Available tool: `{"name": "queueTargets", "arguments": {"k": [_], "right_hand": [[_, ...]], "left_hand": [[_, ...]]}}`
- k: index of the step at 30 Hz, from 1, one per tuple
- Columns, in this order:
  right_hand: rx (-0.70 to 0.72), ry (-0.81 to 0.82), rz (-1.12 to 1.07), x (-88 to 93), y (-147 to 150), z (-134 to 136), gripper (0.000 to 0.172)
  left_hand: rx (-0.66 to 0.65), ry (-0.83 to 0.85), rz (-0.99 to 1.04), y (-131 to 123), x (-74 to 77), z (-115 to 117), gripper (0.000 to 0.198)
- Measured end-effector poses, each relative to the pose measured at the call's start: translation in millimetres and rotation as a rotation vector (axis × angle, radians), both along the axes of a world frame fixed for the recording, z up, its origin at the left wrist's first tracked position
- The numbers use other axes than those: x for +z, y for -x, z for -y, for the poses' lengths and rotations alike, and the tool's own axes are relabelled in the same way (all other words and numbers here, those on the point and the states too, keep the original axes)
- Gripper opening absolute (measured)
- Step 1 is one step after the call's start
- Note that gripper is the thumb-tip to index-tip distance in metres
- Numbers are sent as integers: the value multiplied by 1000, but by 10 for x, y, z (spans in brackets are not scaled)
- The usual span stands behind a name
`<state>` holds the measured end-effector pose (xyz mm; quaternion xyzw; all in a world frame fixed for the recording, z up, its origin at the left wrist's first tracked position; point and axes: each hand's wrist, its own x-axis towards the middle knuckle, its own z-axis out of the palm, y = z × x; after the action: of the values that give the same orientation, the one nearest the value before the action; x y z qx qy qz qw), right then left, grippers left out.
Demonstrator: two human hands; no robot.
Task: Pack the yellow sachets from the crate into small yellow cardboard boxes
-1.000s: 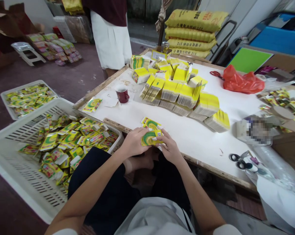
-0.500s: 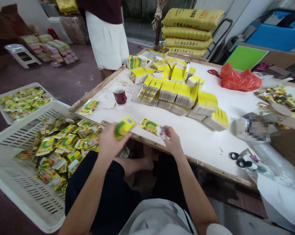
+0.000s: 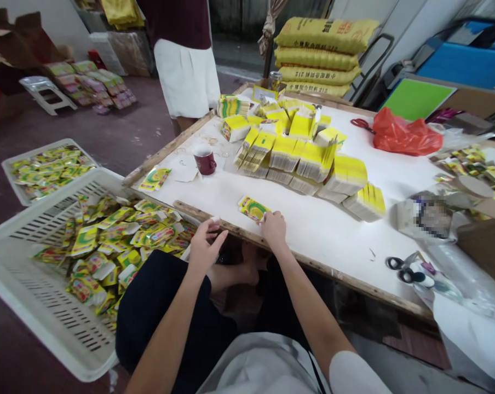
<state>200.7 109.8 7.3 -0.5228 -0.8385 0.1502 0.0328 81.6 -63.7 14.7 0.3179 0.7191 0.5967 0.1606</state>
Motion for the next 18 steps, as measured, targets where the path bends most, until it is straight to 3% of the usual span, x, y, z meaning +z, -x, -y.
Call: {"name": "queueTargets", "arguments": {"k": [3, 6, 8, 10, 11, 13, 15, 18], "right_hand": [[-32, -30, 40, 32, -18, 19, 38], [-36, -36, 61, 83, -13, 36, 38], [-27, -29, 67, 110, 6, 38, 35], [-24, -21, 75, 130, 27, 34, 34], [-24, -19, 78, 138, 37, 30, 34], [-22, -13, 88, 152, 54, 16, 33], [-22, -1, 97, 162, 66, 0, 33], [-28, 19, 100, 163, 80, -14, 36]], "left_hand": [[-41, -25, 114, -116, -62, -6, 42], [2, -183, 230, -57, 111, -25, 52], [234, -400, 143, 117, 414, -17, 62], [573, -653, -117, 337, 805, 5, 65], [667, -767, -237, 436, 990, 11, 61], [676, -866, -383, 556, 1245, -8, 55], [531, -815, -377, 530, 1268, -72, 54], [278, -625, -130, 248, 899, -199, 54]]}}
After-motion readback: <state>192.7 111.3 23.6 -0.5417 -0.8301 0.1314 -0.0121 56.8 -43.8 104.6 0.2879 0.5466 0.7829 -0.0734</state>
